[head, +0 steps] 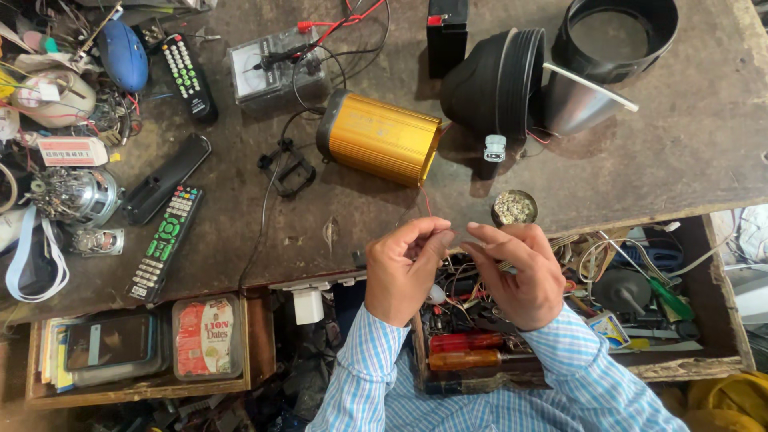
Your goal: The person sits at a cluttered repair workbench and solders a red wire to a small electronic component. They strip and position the wire by hand, use pliers, then heat the joint with a yellow soldering iron, dipping the iron tip into a small tin of flux between soldering passes.
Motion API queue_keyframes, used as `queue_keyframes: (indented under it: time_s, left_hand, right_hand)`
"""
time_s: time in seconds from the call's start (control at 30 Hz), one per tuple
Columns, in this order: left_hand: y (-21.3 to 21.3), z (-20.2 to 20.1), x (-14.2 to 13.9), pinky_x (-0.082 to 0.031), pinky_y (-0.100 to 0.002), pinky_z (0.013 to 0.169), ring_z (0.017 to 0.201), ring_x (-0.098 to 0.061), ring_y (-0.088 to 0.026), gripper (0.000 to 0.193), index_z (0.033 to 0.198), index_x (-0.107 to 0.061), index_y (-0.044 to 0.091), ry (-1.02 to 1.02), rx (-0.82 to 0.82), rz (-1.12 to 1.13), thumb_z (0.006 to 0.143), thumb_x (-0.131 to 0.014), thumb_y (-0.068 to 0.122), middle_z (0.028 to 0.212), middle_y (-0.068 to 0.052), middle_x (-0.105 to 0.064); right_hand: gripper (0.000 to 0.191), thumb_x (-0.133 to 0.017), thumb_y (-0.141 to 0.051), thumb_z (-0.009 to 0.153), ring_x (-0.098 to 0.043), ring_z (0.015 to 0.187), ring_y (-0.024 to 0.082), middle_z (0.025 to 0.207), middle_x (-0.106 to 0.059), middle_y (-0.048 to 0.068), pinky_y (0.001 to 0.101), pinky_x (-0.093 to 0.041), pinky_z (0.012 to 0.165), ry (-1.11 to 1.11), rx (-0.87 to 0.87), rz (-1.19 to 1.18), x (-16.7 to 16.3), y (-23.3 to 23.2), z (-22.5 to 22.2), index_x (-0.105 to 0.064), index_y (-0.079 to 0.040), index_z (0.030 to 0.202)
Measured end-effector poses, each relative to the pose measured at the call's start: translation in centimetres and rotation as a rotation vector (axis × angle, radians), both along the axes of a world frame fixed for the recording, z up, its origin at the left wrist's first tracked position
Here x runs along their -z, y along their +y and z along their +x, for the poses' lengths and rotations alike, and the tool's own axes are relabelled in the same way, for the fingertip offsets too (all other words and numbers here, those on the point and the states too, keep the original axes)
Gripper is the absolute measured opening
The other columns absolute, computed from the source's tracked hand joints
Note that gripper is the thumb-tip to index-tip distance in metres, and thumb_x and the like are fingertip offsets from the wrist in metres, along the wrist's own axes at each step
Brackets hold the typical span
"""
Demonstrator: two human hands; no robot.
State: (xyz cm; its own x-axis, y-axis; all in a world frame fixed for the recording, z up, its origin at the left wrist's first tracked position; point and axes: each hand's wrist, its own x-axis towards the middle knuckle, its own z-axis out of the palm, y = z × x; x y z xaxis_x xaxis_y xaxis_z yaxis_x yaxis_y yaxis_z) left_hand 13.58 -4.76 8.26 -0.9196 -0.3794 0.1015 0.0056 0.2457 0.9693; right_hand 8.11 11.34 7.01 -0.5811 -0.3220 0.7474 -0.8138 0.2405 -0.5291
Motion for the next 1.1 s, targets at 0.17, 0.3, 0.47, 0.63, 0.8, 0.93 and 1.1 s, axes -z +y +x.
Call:
queue_keyframes:
  time_s: [0.17, 0.3, 0.47, 0.63, 0.8, 0.93, 1.1]
  left_hand:
    - [-0.3, 0.0, -0.2, -0.058, -0.022, 0.062, 0.073, -0.074, -0.008, 0.014, 0.106, -0.076, 0.0, 0.011, 0.044, 0.017, 0.094, -0.073, 0.006, 0.084, -0.006, -0.078]
    - [-1.7, 0.0, 0.0, -0.059, -0.022, 0.051, 0.064, -0.071, -0.008, 0.022, 0.113, -0.071, 0.004, -0.038, -0.117, 0.024, 0.091, -0.071, 0.009, 0.085, -0.003, -0.077]
    - [-4.2, 1.2, 0.6, -0.057, -0.025, 0.058, 0.07, -0.072, -0.011, 0.02, 0.111, -0.073, 0.003, 0.006, -0.193, -0.211, 0.092, -0.073, 0.006, 0.086, -0.007, -0.077]
    - [-3.8, 1.0, 1.9, -0.057, -0.032, 0.066, 0.078, -0.071, -0.02, 0.021, 0.111, -0.071, 0.003, 0.005, -0.187, -0.402, 0.092, -0.074, 0.011, 0.092, -0.01, -0.072]
    - [-3.6, -1.8, 2.8, -0.048, -0.049, 0.083, 0.092, -0.059, -0.036, 0.032, 0.104, -0.069, 0.0, -0.056, -0.264, -0.732, 0.083, -0.08, 0.021, 0.097, -0.016, -0.065]
    - [-2.9, -2.7, 3.3, -0.046, -0.05, 0.087, 0.096, -0.059, -0.034, 0.012, 0.09, -0.071, 0.007, -0.182, -0.264, -0.72, 0.087, -0.076, 0.018, 0.097, -0.012, -0.066]
    - [-3.1, -2.6, 3.4, -0.051, -0.046, 0.079, 0.084, -0.063, -0.03, 0.011, 0.089, -0.068, 0.004, -0.108, -0.259, -0.705, 0.091, -0.073, 0.014, 0.09, -0.011, -0.07]
  right_hand:
    - [0.035, -0.076, 0.008, 0.092, -0.067, 0.081, 0.017, 0.101, -0.075, 0.013, 0.0288, -0.054, 0.07, -0.181, -0.001, -0.054, 0.5, -0.8, 0.1, -0.047, -0.005, 0.105]
    - [0.04, -0.077, 0.004, 0.096, -0.059, 0.072, 0.007, 0.097, -0.075, 0.009, 0.0216, -0.049, 0.063, -0.423, 0.088, -0.139, 1.8, -0.9, 0.5, -0.039, -0.007, 0.105]
    - [0.039, -0.077, 0.003, 0.095, -0.046, 0.064, 0.004, 0.098, -0.075, 0.01, 0.0203, -0.042, 0.058, -0.483, 0.155, -0.163, 2.9, -0.4, 1.1, -0.041, -0.005, 0.106]
    - [0.034, -0.075, 0.003, 0.098, -0.05, 0.066, 0.003, 0.1, -0.075, 0.01, 0.0197, -0.044, 0.057, -0.532, 0.179, -0.176, 3.9, -0.7, 2.0, -0.042, -0.004, 0.105]
    - [0.033, -0.075, 0.002, 0.097, -0.061, 0.068, 0.004, 0.099, -0.076, 0.011, 0.0213, -0.05, 0.059, -0.502, 0.167, -0.153, 4.2, -1.0, 2.4, -0.043, -0.004, 0.104]
    - [0.033, -0.076, 0.003, 0.095, -0.068, 0.076, 0.008, 0.099, -0.075, 0.012, 0.024, -0.055, 0.064, -0.387, 0.166, -0.103, 4.5, -1.4, 2.3, -0.045, -0.004, 0.102]
    - [0.031, -0.076, 0.003, 0.094, -0.066, 0.07, 0.007, 0.096, -0.076, 0.011, 0.0239, -0.055, 0.06, -0.5, 0.146, -0.123, 5.2, -1.7, 2.3, -0.045, -0.004, 0.099]
